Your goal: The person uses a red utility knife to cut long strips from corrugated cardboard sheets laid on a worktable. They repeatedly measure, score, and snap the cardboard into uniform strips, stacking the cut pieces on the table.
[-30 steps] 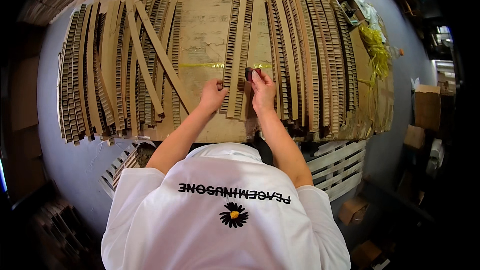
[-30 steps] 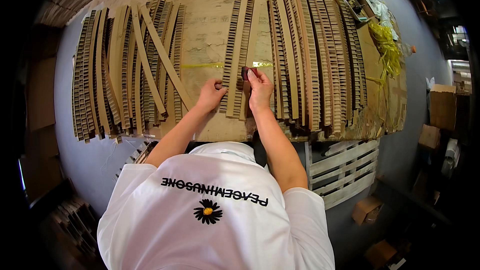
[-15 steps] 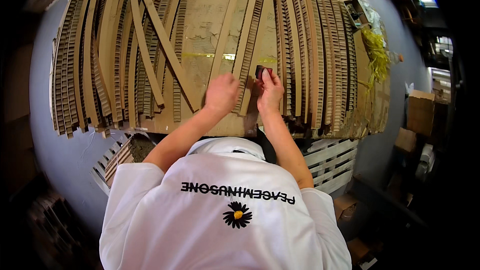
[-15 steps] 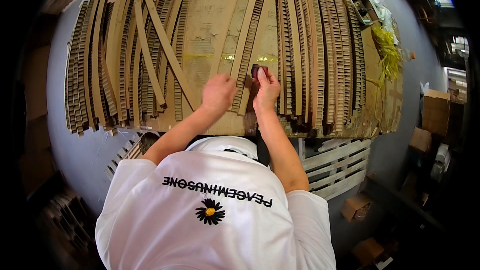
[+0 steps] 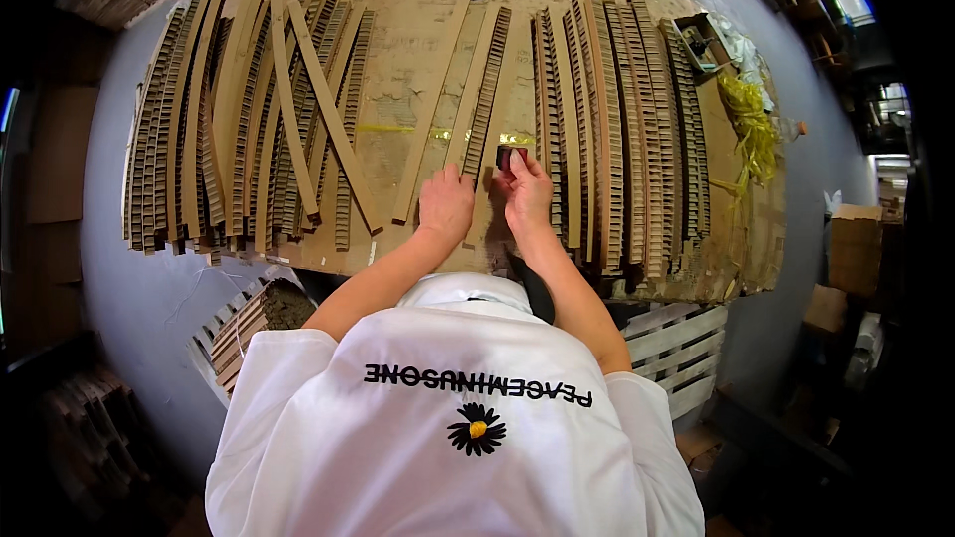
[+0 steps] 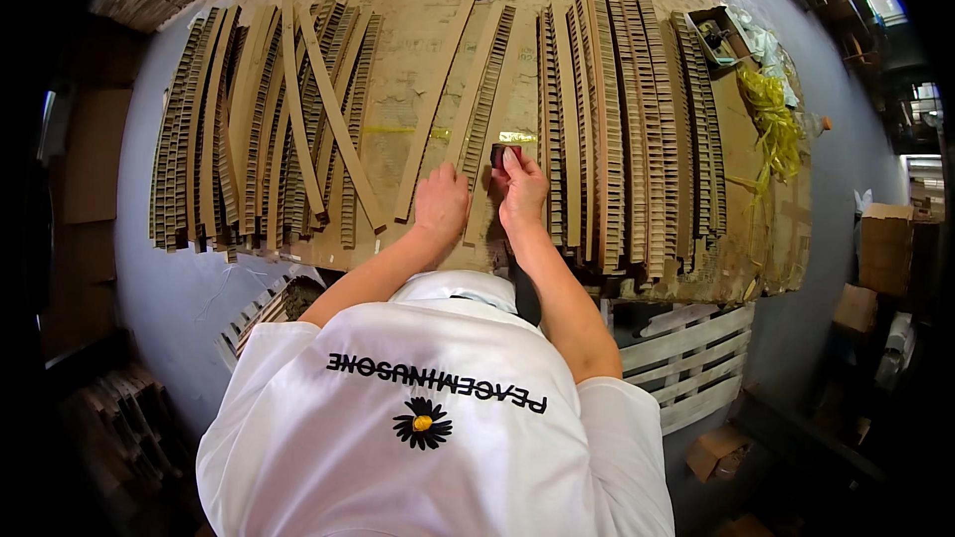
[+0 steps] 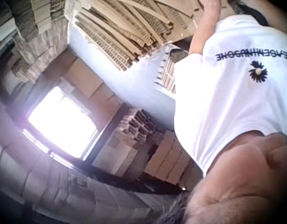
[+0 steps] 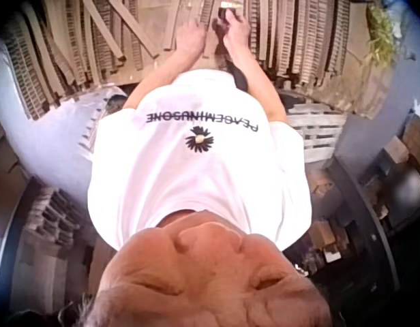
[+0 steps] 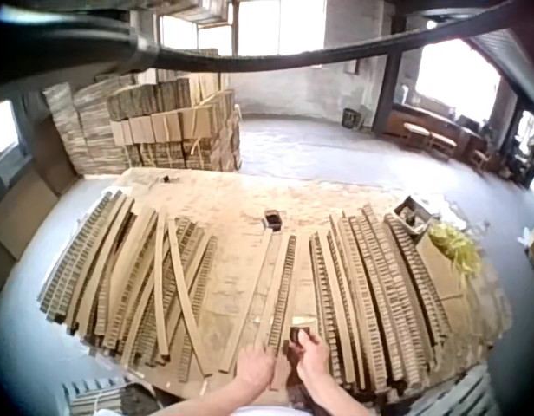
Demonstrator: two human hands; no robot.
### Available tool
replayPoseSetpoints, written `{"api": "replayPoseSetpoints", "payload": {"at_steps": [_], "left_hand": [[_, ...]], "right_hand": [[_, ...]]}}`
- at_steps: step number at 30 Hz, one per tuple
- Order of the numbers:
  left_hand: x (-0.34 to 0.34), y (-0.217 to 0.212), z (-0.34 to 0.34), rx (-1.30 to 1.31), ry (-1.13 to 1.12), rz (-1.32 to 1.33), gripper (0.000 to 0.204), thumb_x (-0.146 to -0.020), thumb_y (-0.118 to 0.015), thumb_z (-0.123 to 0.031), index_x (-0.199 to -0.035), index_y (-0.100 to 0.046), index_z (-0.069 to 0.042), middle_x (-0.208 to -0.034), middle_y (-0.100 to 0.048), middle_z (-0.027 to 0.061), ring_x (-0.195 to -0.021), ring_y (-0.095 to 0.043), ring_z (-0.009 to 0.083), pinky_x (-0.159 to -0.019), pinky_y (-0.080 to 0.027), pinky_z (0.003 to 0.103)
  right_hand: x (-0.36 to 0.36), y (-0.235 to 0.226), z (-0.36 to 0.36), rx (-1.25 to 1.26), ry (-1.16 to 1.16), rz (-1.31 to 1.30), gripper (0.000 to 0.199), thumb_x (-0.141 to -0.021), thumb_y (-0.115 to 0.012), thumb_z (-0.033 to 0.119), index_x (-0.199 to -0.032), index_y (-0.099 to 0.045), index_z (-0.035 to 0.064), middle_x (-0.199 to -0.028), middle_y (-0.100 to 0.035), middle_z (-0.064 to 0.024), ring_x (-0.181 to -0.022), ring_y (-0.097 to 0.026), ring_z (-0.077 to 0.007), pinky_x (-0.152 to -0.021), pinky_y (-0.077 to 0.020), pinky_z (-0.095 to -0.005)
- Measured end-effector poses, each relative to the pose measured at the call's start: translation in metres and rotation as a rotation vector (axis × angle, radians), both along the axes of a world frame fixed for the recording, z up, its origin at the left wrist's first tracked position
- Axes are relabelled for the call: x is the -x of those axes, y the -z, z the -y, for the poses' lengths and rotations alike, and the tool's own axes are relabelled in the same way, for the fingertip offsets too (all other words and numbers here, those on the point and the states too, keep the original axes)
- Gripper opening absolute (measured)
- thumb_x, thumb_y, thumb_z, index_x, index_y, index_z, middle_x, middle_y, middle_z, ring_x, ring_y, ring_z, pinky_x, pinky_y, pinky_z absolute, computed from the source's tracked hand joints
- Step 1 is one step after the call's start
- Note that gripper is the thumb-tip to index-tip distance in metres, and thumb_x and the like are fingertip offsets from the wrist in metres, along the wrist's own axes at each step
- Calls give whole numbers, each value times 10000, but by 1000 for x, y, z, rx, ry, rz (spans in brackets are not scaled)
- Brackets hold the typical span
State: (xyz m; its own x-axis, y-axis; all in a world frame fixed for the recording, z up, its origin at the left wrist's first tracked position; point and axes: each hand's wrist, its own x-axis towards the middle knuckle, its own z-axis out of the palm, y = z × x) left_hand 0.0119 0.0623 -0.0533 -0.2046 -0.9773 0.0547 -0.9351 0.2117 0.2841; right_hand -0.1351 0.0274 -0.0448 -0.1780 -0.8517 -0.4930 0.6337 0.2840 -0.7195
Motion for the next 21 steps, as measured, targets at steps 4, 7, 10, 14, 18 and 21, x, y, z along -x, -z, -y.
{"api": "replayPoseSetpoints", "payload": {"at_steps": [4,7,10,14,18,21], "left_hand": [[19,2,7,-33,-28,63,159,-828,-668,-94,-981,-659,-53,-1025,-592,144,-972,-642,317,-757,-548,424],[34,1,8,-71,-6,103,186,-826,-675,-83,-1004,-648,-38,-1054,-590,162,-958,-659,326,-750,-575,404],[40,-4,6,-92,0,58,207,-832,-670,-63,-1032,-637,-24,-1102,-576,185,-947,-670,349,-755,-591,419],[36,-7,11,-122,-42,0,220,-827,-681,-51,-1039,-632,-23,-1155,-553,211,-969,-671,379,-769,-603,440],[18,-12,9,-235,-58,0,239,-830,-705,-99,-1046,-633,-26,-1167,-557,204,-995,-661,391,-773,-590,466],[9,-25,16,-146,-79,-51,267,-851,-715,-145,-1071,-626,-24,-1187,-557,198,-1031,-633,397,-841,-544,510]], "right_hand": [[12,-5,2,-108,21,59,127,-971,-736,163,-1054,-714,68,-916,-725,3,-770,-662,-100,-664,-522,-250],[15,-4,9,-63,37,50,94,-981,-721,167,-1021,-711,83,-884,-722,9,-726,-650,-86,-633,-499,-217],[22,0,18,-1,55,71,93,-982,-717,155,-1023,-707,72,-892,-721,3,-708,-645,-89,-631,-500,-210],[23,2,32,25,51,86,119,-981,-718,134,-1054,-706,41,-922,-722,-15,-733,-651,-101,-666,-523,-225],[21,7,44,29,44,46,146,-984,-713,124,-1082,-706,17,-946,-721,-32,-787,-659,-116,-726,-544,-248],[23,13,54,-3,29,-24,160,-990,-709,129,-1089,-703,4,-958,-721,-36,-815,-666,-128,-767,-551,-269]]}}
